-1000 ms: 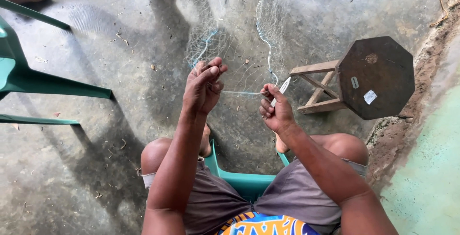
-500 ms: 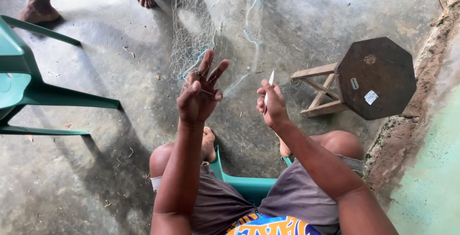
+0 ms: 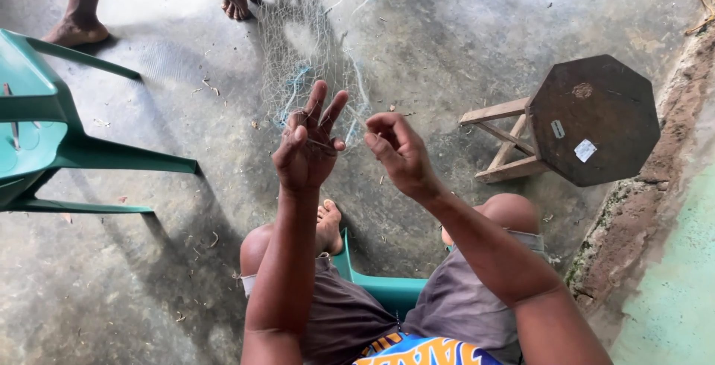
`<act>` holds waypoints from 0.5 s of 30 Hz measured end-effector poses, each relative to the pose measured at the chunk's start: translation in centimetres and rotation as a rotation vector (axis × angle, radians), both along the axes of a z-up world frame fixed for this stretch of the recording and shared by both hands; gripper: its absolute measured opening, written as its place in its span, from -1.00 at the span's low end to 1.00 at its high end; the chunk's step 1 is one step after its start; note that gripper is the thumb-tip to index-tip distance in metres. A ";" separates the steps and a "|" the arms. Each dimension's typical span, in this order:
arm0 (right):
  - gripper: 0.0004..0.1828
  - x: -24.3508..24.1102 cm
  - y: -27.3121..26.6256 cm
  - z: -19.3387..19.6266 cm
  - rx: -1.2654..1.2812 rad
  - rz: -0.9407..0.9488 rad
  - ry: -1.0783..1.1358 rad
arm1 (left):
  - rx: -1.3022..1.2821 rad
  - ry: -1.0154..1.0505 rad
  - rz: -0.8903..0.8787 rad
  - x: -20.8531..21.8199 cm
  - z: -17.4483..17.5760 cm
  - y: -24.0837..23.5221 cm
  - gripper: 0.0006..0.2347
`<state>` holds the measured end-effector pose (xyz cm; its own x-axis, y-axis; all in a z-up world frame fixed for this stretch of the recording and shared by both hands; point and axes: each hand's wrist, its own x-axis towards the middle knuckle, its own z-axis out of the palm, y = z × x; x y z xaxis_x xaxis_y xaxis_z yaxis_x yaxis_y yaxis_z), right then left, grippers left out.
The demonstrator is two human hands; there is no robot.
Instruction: The person sits on a green plastic chair and uses a small wooden tool to mend a fishing net. They repeatedly pull threads through the netting and adjust the mesh with both hands.
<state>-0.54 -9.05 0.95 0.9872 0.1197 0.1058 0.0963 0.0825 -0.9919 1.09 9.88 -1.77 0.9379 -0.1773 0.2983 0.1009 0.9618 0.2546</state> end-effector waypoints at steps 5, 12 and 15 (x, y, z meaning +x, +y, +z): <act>-0.77 -0.4 0.9 1.8 0.027 0.017 0.151 | 0.013 0.000 -0.006 0.1 -0.2 -0.3 -0.80; -0.78 -0.3 0.9 0.1 0.160 0.020 0.235 | 0.066 0.037 0.000 0.0 0.0 -1.2 -0.79; -0.79 -0.1 1.5 0.0 0.376 0.029 0.495 | 0.041 0.047 -0.002 0.1 -0.4 -1.7 -0.79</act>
